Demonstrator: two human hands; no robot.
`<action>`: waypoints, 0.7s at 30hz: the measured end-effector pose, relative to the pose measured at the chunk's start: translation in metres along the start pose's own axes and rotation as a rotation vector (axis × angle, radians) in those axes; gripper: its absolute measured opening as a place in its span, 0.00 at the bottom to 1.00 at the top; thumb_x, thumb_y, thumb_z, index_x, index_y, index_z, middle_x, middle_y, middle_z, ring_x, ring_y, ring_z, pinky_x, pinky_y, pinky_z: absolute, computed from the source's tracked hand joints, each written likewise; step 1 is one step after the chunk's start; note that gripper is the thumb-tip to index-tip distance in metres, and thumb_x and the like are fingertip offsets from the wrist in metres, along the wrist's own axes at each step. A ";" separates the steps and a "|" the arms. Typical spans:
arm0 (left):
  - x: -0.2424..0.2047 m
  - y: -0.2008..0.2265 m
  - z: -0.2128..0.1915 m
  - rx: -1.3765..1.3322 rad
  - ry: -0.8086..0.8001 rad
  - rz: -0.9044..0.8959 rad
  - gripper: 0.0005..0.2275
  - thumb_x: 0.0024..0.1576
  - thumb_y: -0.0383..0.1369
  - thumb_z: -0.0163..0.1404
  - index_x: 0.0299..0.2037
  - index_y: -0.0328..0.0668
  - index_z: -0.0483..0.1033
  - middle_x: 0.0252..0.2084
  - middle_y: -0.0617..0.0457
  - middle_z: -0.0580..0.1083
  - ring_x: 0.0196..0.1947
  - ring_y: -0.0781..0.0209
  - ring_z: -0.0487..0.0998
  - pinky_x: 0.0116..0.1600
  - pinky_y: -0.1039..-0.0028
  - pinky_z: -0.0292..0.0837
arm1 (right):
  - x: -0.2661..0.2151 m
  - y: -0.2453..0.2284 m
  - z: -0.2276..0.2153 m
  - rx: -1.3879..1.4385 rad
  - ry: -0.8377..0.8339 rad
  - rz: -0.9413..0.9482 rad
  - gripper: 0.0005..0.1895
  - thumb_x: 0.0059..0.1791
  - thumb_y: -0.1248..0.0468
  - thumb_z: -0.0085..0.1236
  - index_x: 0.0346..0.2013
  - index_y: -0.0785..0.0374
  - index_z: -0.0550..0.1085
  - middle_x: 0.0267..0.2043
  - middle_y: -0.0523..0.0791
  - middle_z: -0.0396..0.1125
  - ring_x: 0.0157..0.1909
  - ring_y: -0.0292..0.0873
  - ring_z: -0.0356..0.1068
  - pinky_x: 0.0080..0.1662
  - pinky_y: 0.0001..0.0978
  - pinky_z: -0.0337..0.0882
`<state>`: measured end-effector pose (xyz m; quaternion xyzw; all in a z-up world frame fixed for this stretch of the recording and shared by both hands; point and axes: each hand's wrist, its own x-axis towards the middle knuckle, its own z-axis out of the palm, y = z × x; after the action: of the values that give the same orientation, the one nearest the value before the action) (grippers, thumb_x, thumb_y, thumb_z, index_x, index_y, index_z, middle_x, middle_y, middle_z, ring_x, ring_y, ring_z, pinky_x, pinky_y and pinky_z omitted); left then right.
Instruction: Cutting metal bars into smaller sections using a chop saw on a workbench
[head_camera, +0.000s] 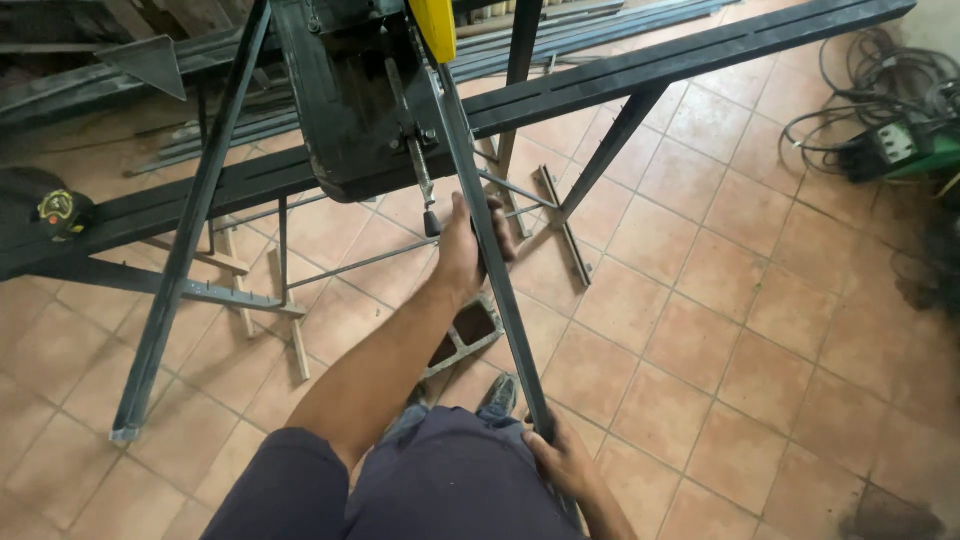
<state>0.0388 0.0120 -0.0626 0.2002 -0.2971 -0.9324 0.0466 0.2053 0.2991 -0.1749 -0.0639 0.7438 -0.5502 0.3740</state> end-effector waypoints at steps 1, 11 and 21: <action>0.008 0.000 -0.004 0.002 0.011 -0.007 0.27 0.70 0.53 0.26 0.44 0.38 0.73 0.28 0.51 0.74 0.22 0.57 0.74 0.28 0.66 0.75 | 0.000 -0.010 0.004 0.006 -0.005 0.011 0.17 0.48 0.58 0.58 0.51 0.57 0.73 0.42 0.41 0.70 0.41 0.36 0.72 0.42 0.29 0.74; 0.048 0.000 -0.022 0.001 -0.031 0.014 0.25 0.66 0.58 0.30 0.39 0.43 0.68 0.19 0.56 0.58 0.13 0.66 0.55 0.20 0.73 0.52 | 0.011 -0.039 0.022 0.037 0.017 0.082 0.24 0.48 0.60 0.57 0.60 0.60 0.70 0.51 0.43 0.70 0.54 0.37 0.68 0.57 0.28 0.65; 0.053 0.008 -0.011 0.021 0.014 0.010 0.24 0.66 0.57 0.32 0.40 0.44 0.67 0.19 0.59 0.56 0.13 0.68 0.53 0.19 0.76 0.51 | 0.013 -0.046 0.014 0.006 0.001 0.040 0.08 0.49 0.61 0.57 0.43 0.56 0.73 0.32 0.39 0.65 0.35 0.35 0.63 0.43 0.29 0.66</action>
<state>-0.0051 -0.0116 -0.0844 0.2058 -0.3076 -0.9276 0.0514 0.1901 0.2637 -0.1429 -0.0475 0.7435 -0.5449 0.3849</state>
